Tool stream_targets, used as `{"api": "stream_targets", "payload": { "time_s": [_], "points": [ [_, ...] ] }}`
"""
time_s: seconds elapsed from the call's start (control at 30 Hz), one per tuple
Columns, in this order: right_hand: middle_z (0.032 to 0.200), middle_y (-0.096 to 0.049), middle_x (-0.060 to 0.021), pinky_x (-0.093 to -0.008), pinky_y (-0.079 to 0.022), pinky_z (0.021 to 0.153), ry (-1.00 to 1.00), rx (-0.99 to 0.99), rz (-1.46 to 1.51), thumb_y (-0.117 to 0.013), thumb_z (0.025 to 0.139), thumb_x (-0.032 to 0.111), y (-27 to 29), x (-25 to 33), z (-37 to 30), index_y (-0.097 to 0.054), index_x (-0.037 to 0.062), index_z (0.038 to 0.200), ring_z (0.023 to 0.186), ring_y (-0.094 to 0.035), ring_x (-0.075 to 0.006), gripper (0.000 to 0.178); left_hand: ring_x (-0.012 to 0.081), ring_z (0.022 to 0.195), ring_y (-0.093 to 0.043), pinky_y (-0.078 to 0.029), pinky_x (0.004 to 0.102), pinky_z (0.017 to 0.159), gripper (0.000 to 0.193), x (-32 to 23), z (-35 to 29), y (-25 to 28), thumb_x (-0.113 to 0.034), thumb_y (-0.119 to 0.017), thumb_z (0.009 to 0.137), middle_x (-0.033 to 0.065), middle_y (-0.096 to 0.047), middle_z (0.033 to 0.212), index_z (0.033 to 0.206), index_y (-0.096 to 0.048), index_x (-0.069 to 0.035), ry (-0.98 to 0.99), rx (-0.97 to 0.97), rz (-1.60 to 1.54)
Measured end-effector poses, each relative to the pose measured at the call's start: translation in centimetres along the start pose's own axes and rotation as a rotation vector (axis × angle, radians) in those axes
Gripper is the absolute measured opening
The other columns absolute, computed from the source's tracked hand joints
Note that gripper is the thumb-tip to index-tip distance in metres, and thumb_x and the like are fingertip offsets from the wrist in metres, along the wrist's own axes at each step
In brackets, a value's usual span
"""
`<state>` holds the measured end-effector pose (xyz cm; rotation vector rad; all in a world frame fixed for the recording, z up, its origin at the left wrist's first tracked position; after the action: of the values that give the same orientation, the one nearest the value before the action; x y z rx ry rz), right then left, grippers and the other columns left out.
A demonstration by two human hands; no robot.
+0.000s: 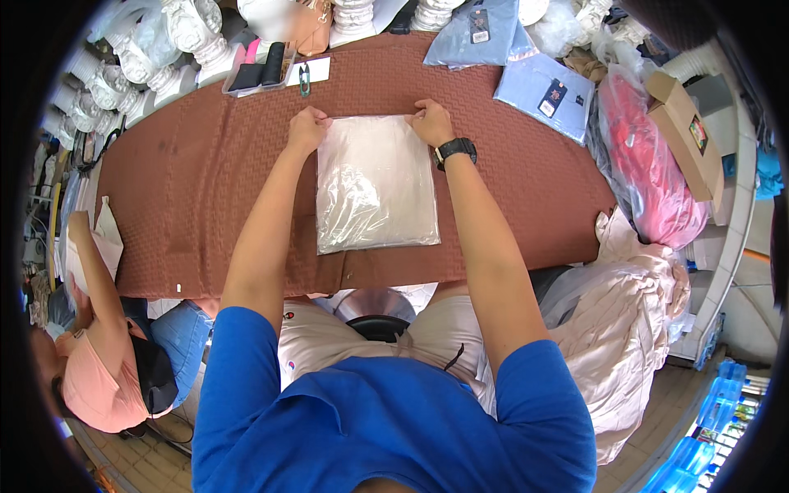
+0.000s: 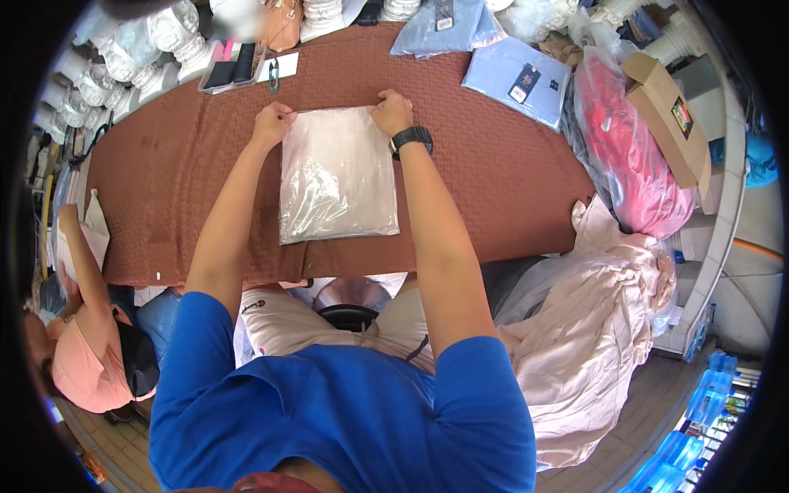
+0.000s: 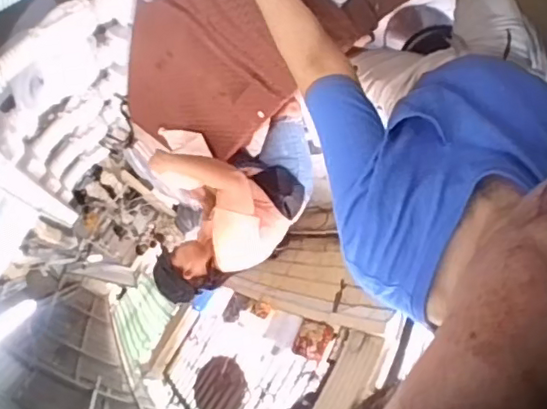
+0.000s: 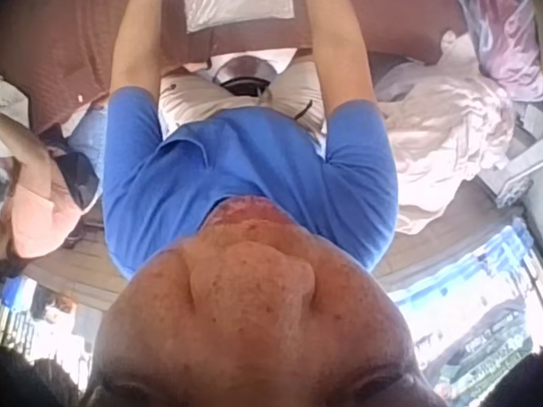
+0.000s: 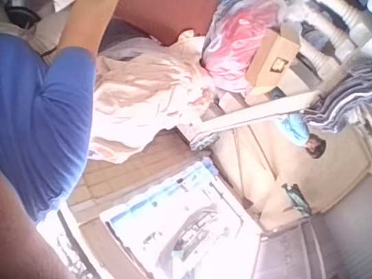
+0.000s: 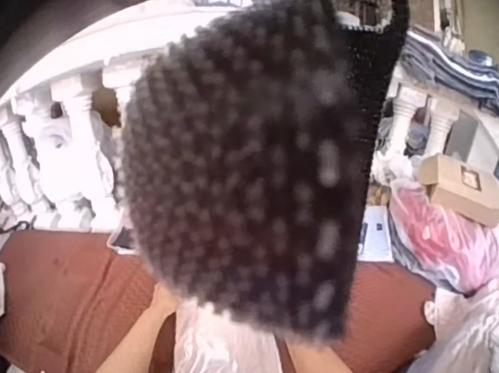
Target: The person spreads a light pink garment on a table, places a piece of paper on it, folds the garment around the paper, attaches a tag, and places the folded item into a plastic bag.
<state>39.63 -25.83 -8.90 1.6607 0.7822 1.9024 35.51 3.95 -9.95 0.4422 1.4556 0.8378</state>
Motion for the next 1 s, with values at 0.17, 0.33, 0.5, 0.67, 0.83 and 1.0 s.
{"api": "stream_targets", "payload": {
  "time_s": [0.17,0.33,0.5,0.67,0.83,1.0],
  "points": [
    [0.091,-0.074,-0.0141,-0.0368,-0.055,0.077,0.099,0.195,-0.089,-0.076,0.081,0.024,1.2,1.8,0.5,-0.075,0.0075,0.097,0.081,-0.071,-0.0262,0.023,0.0188,0.076,-0.067,-0.052,0.0337,0.072,0.012,-0.8,0.4,1.5,-0.012,-0.075,0.085,0.0080,-0.071,0.081,0.093,-0.070,-0.004,-0.116,0.101,-0.122],
    [0.089,-0.074,-0.0142,-0.0364,-0.054,0.077,0.307,-0.033,0.131,-0.071,0.087,0.016,10.4,9.5,0.3,-0.073,0.0049,0.093,0.081,-0.070,-0.0245,0.013,0.0112,0.075,-0.059,-0.048,0.0300,0.071,0.009,-9.6,0.0,10.8,-0.008,-0.071,0.089,0.0029,-0.066,0.080,0.091,-0.065,-0.003,-0.424,-0.077,-0.383],
    [0.085,-0.071,-0.0042,-0.0261,-0.050,0.072,0.390,0.004,0.283,-0.072,0.092,0.015,19.9,18.0,-9.5,-0.070,0.0021,0.097,0.077,-0.062,-0.0106,0.014,0.0088,0.087,-0.058,-0.046,0.0268,0.081,0.006,-17.9,-9.4,19.9,-0.004,-0.065,0.093,0.0008,-0.065,0.090,0.097,-0.063,-0.002,-0.431,0.025,-0.541],
    [0.084,-0.071,-0.0032,-0.0263,-0.050,0.073,0.324,0.094,0.424,-0.071,0.092,0.016,18.8,15.4,-15.8,-0.071,0.0029,0.101,0.077,-0.061,-0.0099,0.016,0.0114,0.097,-0.061,-0.046,0.0285,0.091,0.009,-15.4,-17.2,21.7,-0.003,-0.060,0.096,0.0032,-0.066,0.100,0.103,-0.063,-0.001,-0.291,0.244,-0.388],
    [0.108,-0.072,-0.0111,-0.0387,-0.052,0.084,0.366,-0.179,0.187,-0.064,0.095,0.019,10.4,9.2,-14.5,-0.070,0.0064,0.112,0.095,-0.067,-0.0327,0.022,0.0250,0.110,-0.063,-0.048,0.0345,0.097,0.018,-11.0,-14.5,12.8,-0.002,-0.055,0.096,0.0141,-0.067,0.114,0.112,-0.063,-0.001,-0.397,-0.069,-0.168],
    [0.153,-0.041,-0.0125,-0.0531,-0.031,0.114,0.448,-0.210,-0.367,-0.053,0.099,0.034,-1.4,7.1,-15.6,-0.051,0.0132,0.142,0.140,-0.038,-0.0352,0.048,0.0364,0.146,-0.028,-0.023,0.0565,0.117,0.047,-8.6,-16.1,-0.1,-0.032,-0.051,0.099,0.0100,-0.036,0.156,0.144,-0.048,-0.016,-0.500,-0.015,0.210]
  ]
}}
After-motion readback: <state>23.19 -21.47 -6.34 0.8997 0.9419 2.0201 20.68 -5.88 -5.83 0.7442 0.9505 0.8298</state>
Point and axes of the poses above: each hand's wrist, its own z-axis towards the middle knuckle, its own y-axis out of the back of the hand, x = y × z, the point moved 6 cm from there along z, towards the middle knuckle
